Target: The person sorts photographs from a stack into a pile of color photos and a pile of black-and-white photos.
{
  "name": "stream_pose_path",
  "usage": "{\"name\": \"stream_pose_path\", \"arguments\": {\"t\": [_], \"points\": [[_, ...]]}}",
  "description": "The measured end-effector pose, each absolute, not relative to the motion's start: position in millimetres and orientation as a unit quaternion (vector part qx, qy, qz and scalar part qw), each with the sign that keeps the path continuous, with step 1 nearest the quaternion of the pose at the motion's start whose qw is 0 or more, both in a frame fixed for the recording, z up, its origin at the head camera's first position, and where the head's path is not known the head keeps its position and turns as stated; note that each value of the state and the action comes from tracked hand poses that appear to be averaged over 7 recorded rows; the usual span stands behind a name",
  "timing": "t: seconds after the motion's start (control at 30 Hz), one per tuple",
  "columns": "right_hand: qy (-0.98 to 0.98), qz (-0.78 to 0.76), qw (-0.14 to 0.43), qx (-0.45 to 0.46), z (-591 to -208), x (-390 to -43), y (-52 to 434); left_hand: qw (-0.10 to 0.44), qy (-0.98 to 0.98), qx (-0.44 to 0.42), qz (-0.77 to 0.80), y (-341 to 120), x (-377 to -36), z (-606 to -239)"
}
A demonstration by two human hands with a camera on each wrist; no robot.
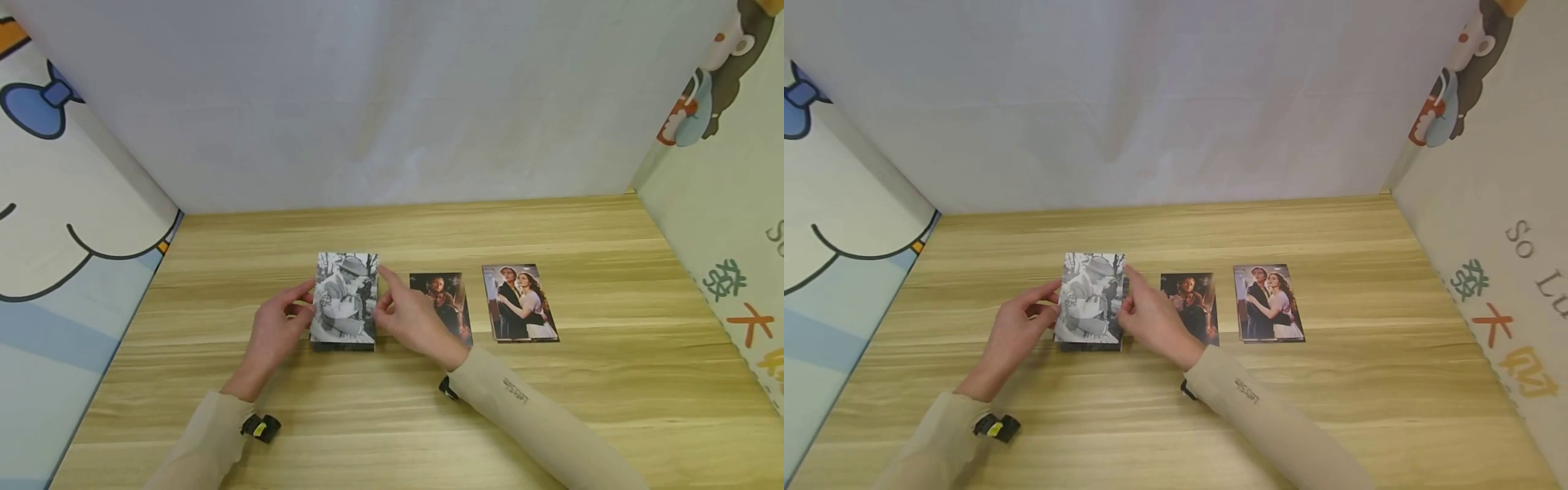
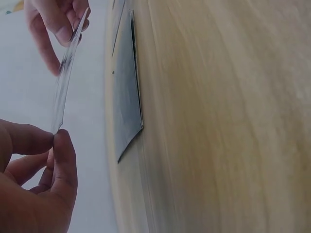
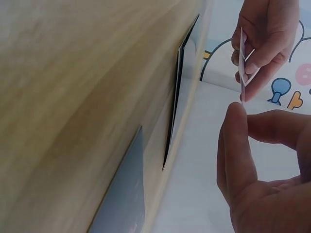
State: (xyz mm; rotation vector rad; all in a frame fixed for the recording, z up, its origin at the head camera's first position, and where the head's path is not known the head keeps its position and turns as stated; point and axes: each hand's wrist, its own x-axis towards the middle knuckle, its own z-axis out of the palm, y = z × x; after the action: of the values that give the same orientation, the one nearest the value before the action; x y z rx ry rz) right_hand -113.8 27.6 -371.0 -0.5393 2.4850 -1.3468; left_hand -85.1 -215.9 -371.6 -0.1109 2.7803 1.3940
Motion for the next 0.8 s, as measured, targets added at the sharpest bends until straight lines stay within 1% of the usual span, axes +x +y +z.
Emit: {"name": "stream_pose_path", "arguments": {"t": [0.53,0.8], "points": [[0.863,-0.44,0.163,-0.186,-376.2,-117.7,22.8,0.051,0.907,-0.032,0.417,-221.0,-94.0,-376.0],[0.868,-0.424,0.179,-0.186,-377.6,-120.7,19.9,0.06,0.918,-0.022,0.391,-222.1,-99.2,-380.8]]}}
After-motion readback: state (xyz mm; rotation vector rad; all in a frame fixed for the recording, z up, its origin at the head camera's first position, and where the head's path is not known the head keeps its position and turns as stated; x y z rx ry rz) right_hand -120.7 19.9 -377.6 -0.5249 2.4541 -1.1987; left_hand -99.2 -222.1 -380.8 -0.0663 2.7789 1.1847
